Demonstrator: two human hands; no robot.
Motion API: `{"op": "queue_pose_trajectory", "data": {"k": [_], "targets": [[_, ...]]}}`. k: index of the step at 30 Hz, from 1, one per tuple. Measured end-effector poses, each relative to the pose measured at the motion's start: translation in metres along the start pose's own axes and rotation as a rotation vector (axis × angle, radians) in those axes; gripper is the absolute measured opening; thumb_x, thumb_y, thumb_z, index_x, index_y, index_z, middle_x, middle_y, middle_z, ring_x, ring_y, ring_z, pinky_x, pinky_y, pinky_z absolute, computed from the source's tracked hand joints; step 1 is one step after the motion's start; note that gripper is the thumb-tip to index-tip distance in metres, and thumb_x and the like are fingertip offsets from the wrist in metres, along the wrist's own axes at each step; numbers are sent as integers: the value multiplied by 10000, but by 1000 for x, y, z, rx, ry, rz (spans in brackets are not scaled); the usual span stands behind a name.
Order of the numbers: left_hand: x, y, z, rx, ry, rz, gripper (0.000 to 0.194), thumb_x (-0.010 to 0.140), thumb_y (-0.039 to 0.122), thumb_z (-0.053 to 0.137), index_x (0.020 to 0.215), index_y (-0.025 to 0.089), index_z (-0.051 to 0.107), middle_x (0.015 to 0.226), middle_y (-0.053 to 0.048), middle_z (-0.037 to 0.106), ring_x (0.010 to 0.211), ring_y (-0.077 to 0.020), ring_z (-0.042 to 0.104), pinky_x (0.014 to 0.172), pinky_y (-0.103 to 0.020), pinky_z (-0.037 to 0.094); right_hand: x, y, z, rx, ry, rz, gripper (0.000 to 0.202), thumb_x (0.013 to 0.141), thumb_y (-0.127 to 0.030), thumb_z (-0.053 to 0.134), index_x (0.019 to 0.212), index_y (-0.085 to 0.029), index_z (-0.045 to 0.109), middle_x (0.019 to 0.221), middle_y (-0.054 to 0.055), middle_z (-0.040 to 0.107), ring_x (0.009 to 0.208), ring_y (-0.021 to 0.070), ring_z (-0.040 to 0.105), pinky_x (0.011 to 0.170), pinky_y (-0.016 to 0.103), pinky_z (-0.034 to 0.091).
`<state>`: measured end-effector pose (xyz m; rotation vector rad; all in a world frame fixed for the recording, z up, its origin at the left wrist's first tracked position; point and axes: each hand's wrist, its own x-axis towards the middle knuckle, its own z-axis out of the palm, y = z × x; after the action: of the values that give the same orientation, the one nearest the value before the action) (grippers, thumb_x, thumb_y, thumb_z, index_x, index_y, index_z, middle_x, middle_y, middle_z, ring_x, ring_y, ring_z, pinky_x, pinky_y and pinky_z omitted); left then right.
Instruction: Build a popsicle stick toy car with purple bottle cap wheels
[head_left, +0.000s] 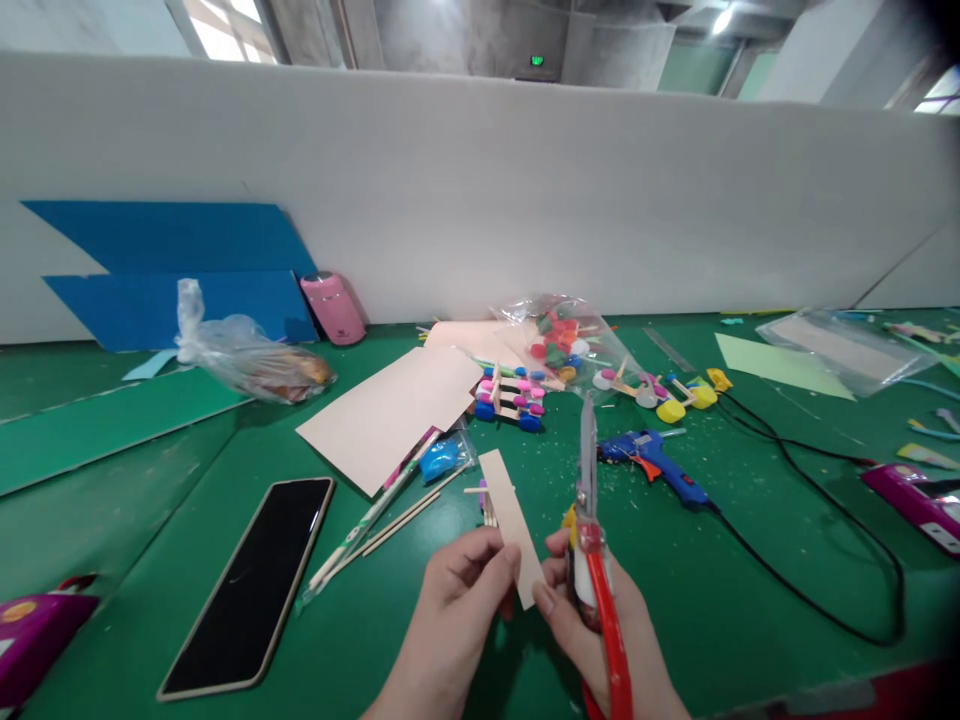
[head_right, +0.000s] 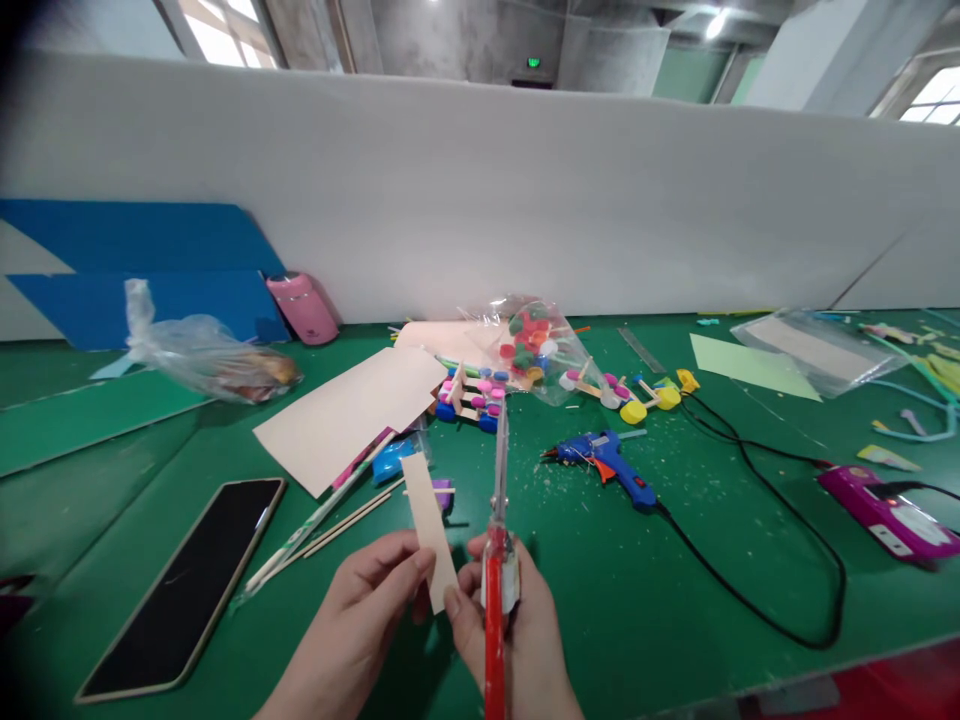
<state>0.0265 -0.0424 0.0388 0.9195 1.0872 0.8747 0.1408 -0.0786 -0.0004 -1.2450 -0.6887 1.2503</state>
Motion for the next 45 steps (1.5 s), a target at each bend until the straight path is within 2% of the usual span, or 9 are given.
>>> {"op": "queue_pose_trajectory", "data": {"k": [7,10,13,21,24,28,33,38,45], "targets": [[-3,4,-1,-189,-63,-43,277,790,312,510,613,141,635,538,-10,512,516,-109,423,518,-221,360,-1,3,4,-20,82,-19,435,537,-451,749,823,-197,541,526,-45,520,366,54,390,325,166,305],[-3,4,-1,-383,-120,-113,317,808,311,447,691,126,677,630,-54,588,534,-122,451,515,-234,378,-5,-5,3,20,-11,39,426,611,-443,713,889,-184,518,545,-45,533,333,30,345,317,159,256],[-3,3,-1,-469,-135,-200,266,762,298,503,714,123,697,663,-72,623,546,-123,481,494,-219,369,-8,-11,0,144,-184,150,350,652,-452,684,766,-160,531,441,-87,420,310,20,313,329,160,253],[-4,3,-3,-392,-255,-223,193,631,266,715,783,149,691,723,-48,638,663,-127,549,623,-212,408,-11,-20,-5,417,-362,370,325,628,-405,727,665,-150,531,418,-111,317,352,3,255,363,133,263],[-4,1,-2,-385,-269,-172,123,654,255,711,682,152,650,660,-22,621,612,-108,537,637,-223,411,-10,-15,-7,395,-341,349,342,652,-418,708,774,-151,532,409,-104,367,340,9,282,351,132,253],[-3,0,-1,-276,-127,-150,184,661,268,697,595,147,575,591,3,569,574,-98,495,578,-201,378,-7,-9,-14,269,-217,239,393,704,-440,659,939,-164,505,463,-75,474,337,35,366,343,145,283],[-3,0,-1,-84,-69,-81,191,681,250,659,571,145,543,544,39,497,519,-69,404,513,-172,314,-5,-19,-16,191,-115,133,346,695,-399,675,923,-196,512,726,-2,591,404,37,407,357,158,314],[-3,-1,2,98,-76,-94,200,715,277,606,583,144,536,451,58,442,437,-57,362,457,-174,265,-4,-32,-6,30,-15,115,362,590,-346,750,846,-201,539,652,-35,565,444,66,463,391,178,344],[-3,-4,1,34,-134,-101,206,771,314,546,650,147,550,510,39,490,412,-60,407,450,-189,295,0,-39,0,-54,38,51,351,556,-324,761,803,-202,543,629,-27,573,523,109,542,482,220,448]]}}
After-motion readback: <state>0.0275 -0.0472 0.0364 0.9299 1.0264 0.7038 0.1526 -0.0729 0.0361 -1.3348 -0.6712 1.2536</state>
